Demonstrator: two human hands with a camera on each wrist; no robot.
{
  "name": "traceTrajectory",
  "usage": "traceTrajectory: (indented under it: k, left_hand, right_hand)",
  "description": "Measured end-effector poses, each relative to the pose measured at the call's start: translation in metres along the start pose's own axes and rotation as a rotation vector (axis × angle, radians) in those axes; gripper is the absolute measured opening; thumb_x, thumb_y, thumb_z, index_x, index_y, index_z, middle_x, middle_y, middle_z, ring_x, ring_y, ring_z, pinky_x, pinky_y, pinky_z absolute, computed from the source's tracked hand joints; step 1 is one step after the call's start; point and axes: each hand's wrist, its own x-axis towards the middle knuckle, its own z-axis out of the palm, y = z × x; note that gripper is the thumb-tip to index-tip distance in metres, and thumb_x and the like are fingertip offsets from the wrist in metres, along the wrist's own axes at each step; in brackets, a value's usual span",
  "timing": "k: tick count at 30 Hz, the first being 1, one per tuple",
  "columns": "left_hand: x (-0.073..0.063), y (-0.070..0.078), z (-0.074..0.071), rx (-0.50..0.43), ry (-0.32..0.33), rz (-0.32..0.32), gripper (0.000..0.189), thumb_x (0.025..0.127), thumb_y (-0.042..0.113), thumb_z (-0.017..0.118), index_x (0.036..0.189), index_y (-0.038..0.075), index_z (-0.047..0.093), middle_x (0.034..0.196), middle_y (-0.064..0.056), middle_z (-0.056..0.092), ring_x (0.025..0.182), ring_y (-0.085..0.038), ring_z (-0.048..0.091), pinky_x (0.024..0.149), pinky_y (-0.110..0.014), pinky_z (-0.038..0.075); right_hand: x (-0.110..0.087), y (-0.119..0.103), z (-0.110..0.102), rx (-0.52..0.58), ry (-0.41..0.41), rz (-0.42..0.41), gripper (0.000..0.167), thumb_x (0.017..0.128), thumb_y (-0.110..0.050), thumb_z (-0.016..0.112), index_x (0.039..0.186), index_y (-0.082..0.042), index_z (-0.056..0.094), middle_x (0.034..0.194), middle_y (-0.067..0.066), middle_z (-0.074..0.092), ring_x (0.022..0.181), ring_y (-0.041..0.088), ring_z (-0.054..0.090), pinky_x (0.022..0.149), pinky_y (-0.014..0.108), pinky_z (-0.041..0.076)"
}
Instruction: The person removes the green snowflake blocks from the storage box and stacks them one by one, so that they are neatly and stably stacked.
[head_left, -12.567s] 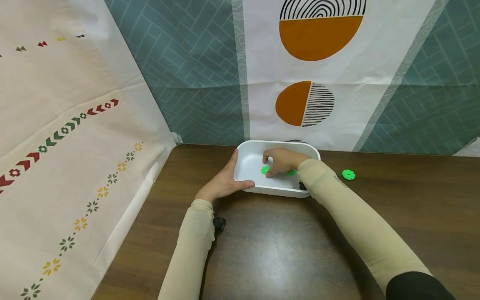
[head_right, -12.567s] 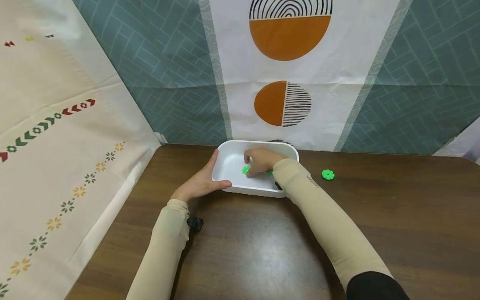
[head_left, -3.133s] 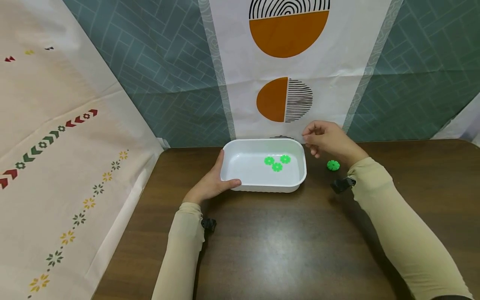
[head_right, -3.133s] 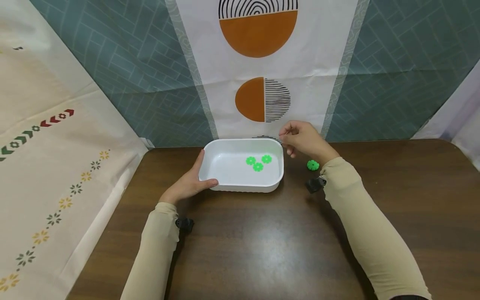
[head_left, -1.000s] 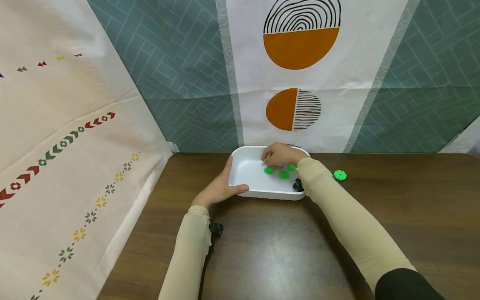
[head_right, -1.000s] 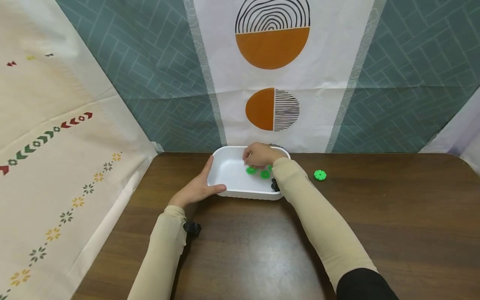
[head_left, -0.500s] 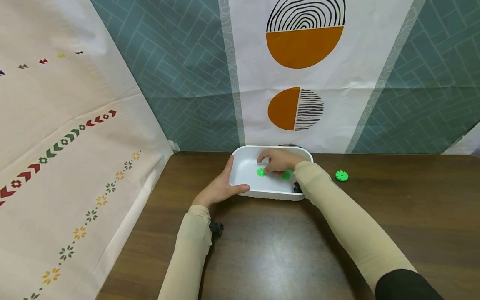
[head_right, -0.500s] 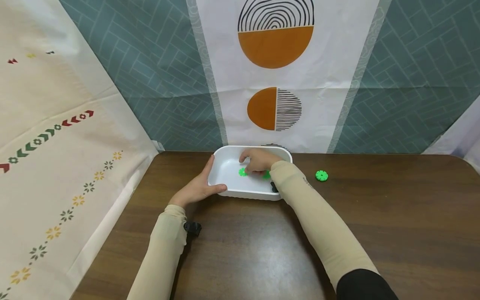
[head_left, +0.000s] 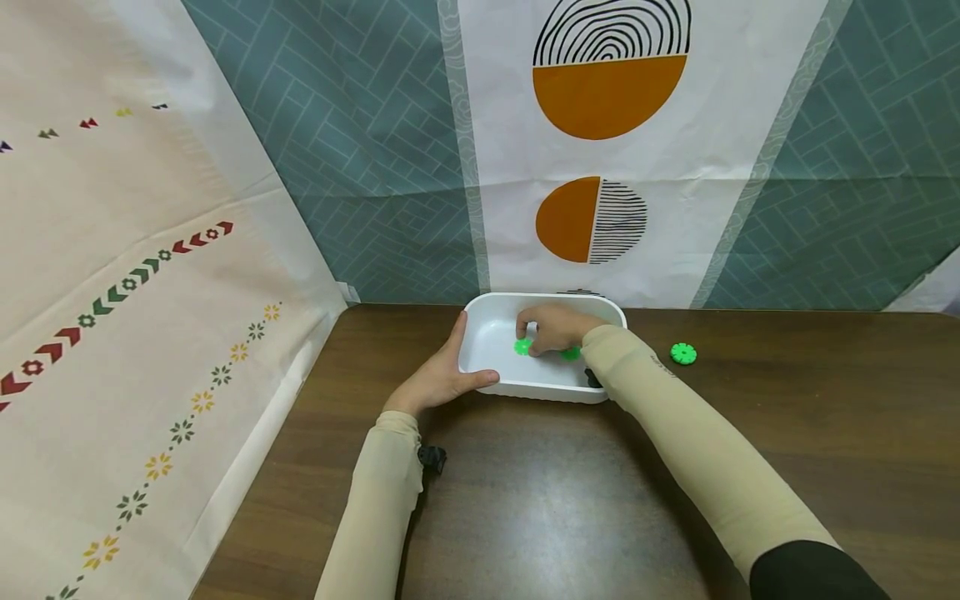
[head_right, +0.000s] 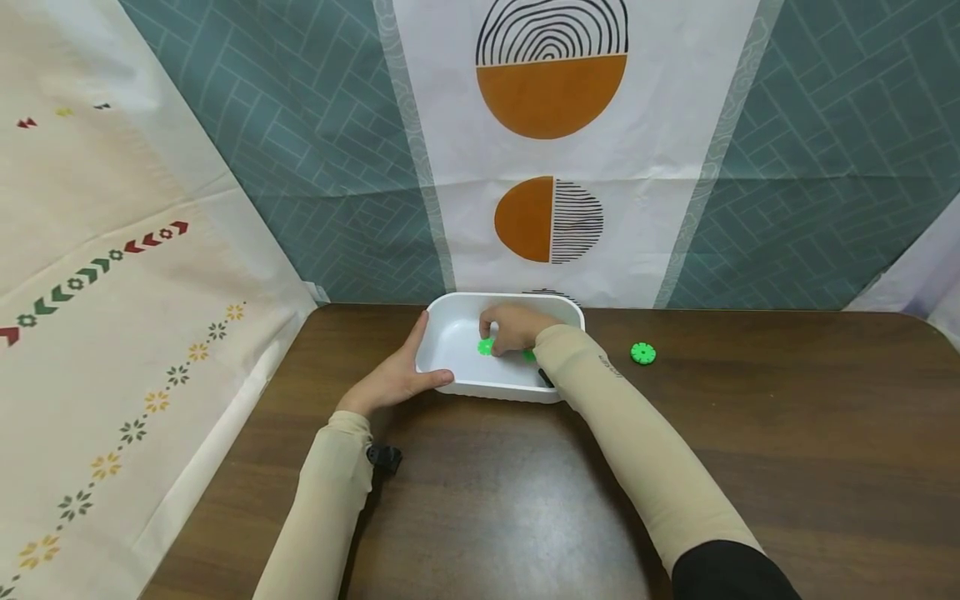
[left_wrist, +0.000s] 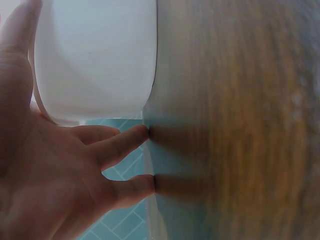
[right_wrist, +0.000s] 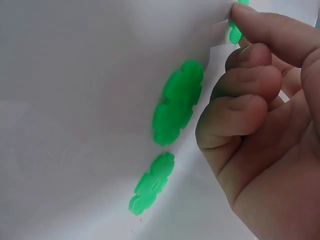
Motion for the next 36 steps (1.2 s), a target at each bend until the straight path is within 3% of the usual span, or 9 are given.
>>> traceTrajectory:
  k: [5,10,16,24,30,36]
  left_hand:
    - [0.001,0.0,0.0,-0.002,-0.004,0.001,0.121,0.087,0.048,0.078,0.162,0.023,-0.013,0.166,-0.013,0.013,0.132,-0.032,0.043,0.11,-0.047,0.035]
    - [0.0,-0.001,0.0,0.001,-0.002,0.0,0.122,0.086,0.049,0.079,0.162,0.023,-0.013,0.167,-0.013,0.012,0.135,-0.032,0.041,0.111,-0.046,0.033]
    - [-0.001,-0.002,-0.001,0.0,-0.003,0.003,0.123,0.086,0.051,0.078,0.162,0.023,-0.014,0.167,-0.012,0.011,0.136,-0.031,0.04,0.111,-0.047,0.033]
    - [0.001,0.0,0.0,-0.018,-0.004,0.014,0.121,0.087,0.046,0.079,0.162,0.02,-0.013,0.166,-0.013,0.013,0.131,-0.031,0.043,0.109,-0.047,0.035]
    - [0.003,-0.002,0.002,-0.006,0.007,-0.003,0.121,0.086,0.048,0.079,0.162,0.021,-0.011,0.165,-0.012,0.018,0.128,-0.031,0.046,0.108,-0.048,0.037]
    - [0.002,-0.003,0.001,-0.024,0.003,0.01,0.121,0.087,0.045,0.079,0.162,0.023,-0.013,0.165,-0.01,0.018,0.128,-0.029,0.046,0.108,-0.045,0.036]
  right_hand:
    - [0.0,-0.001,0.0,-0.01,0.012,0.018,0.023,0.087,-0.01,0.078,0.103,-0.013,0.061,0.096,0.009,0.058,0.064,0.021,0.051,0.055,0.03,0.044]
    - [0.001,0.001,0.0,-0.004,0.02,-0.021,0.018,0.086,-0.007,0.075,0.089,-0.011,0.058,0.081,0.006,0.054,0.055,0.017,0.049,0.049,0.028,0.041]
    - [-0.001,0.001,-0.002,0.125,0.017,-0.051,0.005,0.092,-0.007,0.065,0.089,-0.007,0.061,0.063,0.003,0.049,0.046,0.015,0.044,0.045,0.027,0.039]
    - [-0.013,-0.006,-0.013,0.318,0.092,-0.048,0.005,0.094,-0.008,0.067,0.095,-0.003,0.066,0.085,0.013,0.068,0.065,0.025,0.063,0.06,0.036,0.054]
    - [-0.025,-0.011,-0.027,0.433,0.143,-0.084,0.009,0.096,-0.006,0.065,0.103,-0.001,0.065,0.092,0.019,0.069,0.065,0.025,0.062,0.064,0.037,0.056]
    - [-0.041,-0.017,-0.038,0.46,0.208,-0.111,0.02,0.098,-0.008,0.065,0.116,-0.004,0.07,0.098,0.028,0.065,0.064,0.025,0.059,0.064,0.036,0.056]
